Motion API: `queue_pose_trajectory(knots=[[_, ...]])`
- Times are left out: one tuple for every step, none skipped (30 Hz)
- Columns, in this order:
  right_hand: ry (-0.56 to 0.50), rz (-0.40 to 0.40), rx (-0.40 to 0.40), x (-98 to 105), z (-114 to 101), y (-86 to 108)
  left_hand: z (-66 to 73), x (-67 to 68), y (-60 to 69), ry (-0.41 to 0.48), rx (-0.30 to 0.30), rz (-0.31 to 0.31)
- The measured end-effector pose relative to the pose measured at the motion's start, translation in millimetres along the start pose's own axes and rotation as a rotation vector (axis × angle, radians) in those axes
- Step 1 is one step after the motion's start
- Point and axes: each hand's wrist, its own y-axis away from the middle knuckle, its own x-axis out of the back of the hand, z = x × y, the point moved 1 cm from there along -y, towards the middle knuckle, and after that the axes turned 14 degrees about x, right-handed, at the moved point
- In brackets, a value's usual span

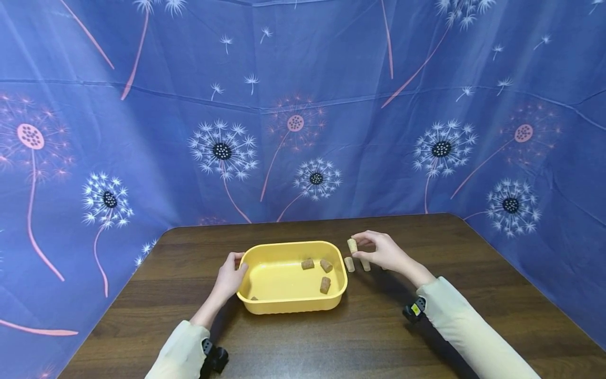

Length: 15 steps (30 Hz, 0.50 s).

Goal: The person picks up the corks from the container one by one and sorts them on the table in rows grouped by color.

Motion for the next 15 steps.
queue_pose_trajectory(knots=[[0.007, 0.001, -0.002, 1, 1, 1.4, -0.5, -0.3, -0.4, 0.0, 0.0, 0.002], [0.01, 0.005, -0.001, 2, 3, 2.9, -0.7, -0.4, -0.7, 0.0, 0.0, 0.005], [0.017, 0.006, -0.003, 3, 5, 4.4, -1.1, -0.6, -1.1, 0.0, 0.0, 0.007], [0.019, 0.008, -0.006, 4, 6, 5.9, -1.2, -0.7, -1.4, -0.003, 0.0, 0.009], [0.026, 0.008, -0.006, 4, 8, 7.6, -1.5, -0.9, -1.8, -0.005, 0.001, 0.01], [0.026, 0.01, -0.009, 5, 10, 9.2, -1.5, -1.0, -2.0, -0.006, 0.0, 0.012], [0.024, 0.011, -0.015, 6, 11, 11.0, -1.7, -1.2, -2.2, -0.007, -0.001, 0.013], [0.022, 0.012, -0.021, 7, 13, 12.8, -1.7, -1.3, -2.3, -0.006, 0.0, 0.011], [0.023, 0.012, -0.028, 7, 14, 14.8, -1.6, -1.3, -2.3, -0.005, 0.0, 0.009], [0.022, 0.012, -0.036, 8, 16, 16.8, -1.4, -1.3, -2.4, -0.004, 0.001, 0.007], [0.022, 0.01, -0.046, 9, 18, 18.9, -1.3, -1.3, -2.4, -0.002, 0.001, 0.005], [0.021, 0.009, -0.055, 9, 20, 20.8, -1.1, -1.1, -2.4, -0.001, 0.0, 0.005], [0.025, 0.008, -0.062, 10, 22, 22.7, -0.8, -1.0, -2.3, 0.002, 0.0, 0.004], [0.029, 0.006, -0.069, 10, 24, 24.4, -0.3, -0.8, -2.1, 0.005, -0.001, 0.003], [0.033, 0.005, -0.072, 11, 25, 26.0, 0.1, -0.6, -2.0, 0.006, 0.001, 0.004]])
